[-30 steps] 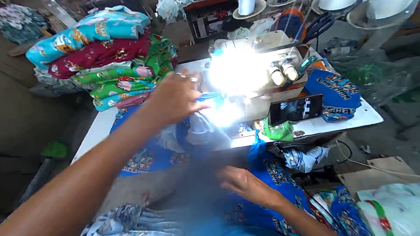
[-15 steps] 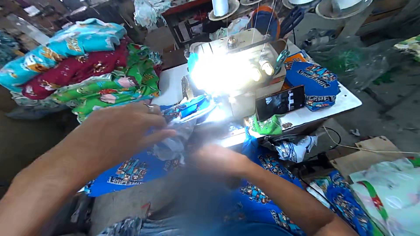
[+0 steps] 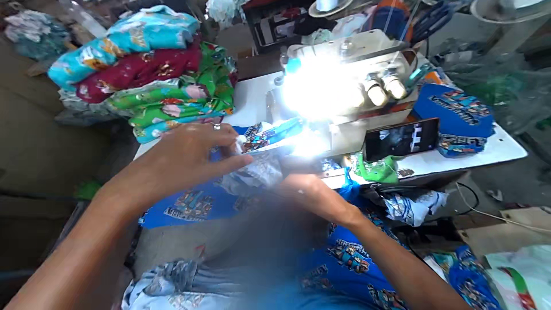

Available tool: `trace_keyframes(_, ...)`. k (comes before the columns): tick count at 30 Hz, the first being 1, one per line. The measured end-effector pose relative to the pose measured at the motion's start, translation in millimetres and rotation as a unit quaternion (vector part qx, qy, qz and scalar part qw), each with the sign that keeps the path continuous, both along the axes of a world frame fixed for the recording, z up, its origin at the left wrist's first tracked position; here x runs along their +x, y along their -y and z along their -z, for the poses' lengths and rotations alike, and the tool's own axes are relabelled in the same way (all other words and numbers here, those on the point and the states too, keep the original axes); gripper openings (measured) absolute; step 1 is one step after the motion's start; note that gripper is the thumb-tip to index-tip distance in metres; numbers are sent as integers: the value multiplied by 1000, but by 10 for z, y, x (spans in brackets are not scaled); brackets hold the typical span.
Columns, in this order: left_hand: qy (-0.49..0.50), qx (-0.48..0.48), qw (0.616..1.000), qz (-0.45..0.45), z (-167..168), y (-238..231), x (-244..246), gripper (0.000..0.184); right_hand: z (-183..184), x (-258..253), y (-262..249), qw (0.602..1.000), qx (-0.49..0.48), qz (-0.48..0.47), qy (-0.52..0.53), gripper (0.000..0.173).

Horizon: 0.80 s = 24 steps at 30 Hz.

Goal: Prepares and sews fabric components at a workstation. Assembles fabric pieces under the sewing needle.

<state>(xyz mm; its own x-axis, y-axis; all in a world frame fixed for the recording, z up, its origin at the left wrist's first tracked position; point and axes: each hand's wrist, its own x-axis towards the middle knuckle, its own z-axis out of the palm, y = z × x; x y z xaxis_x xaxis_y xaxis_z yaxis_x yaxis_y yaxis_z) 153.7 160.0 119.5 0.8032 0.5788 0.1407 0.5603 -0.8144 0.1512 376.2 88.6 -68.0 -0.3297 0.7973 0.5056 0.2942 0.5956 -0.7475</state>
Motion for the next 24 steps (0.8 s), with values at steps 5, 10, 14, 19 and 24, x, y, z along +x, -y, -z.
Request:
trace_keyframes(5, 26, 0, 1000, -8, 65, -29, 74, 33, -285, 151, -66, 978, 109, 173, -35, 12)
trace_keyframes(10, 4, 12, 1000, -7, 43, 0, 96, 36, -391, 120, -181, 954, 162, 249, -32, 10)
trace_keyframes(14, 6, 15, 1000, -8, 63, 38, 85, 34, -382, 94, -275, 947, 181, 266, -16, 13)
trace_keyframes(19, 8, 24, 1000, -10, 84, 56, 71, 34, -369, 115, -328, 944, 193, 268, 5, 12)
trace_keyframes(24, 9, 41, 999, -9, 95, 60, 77, 33, -360, 201, -283, 942, 213, 261, 14, 12)
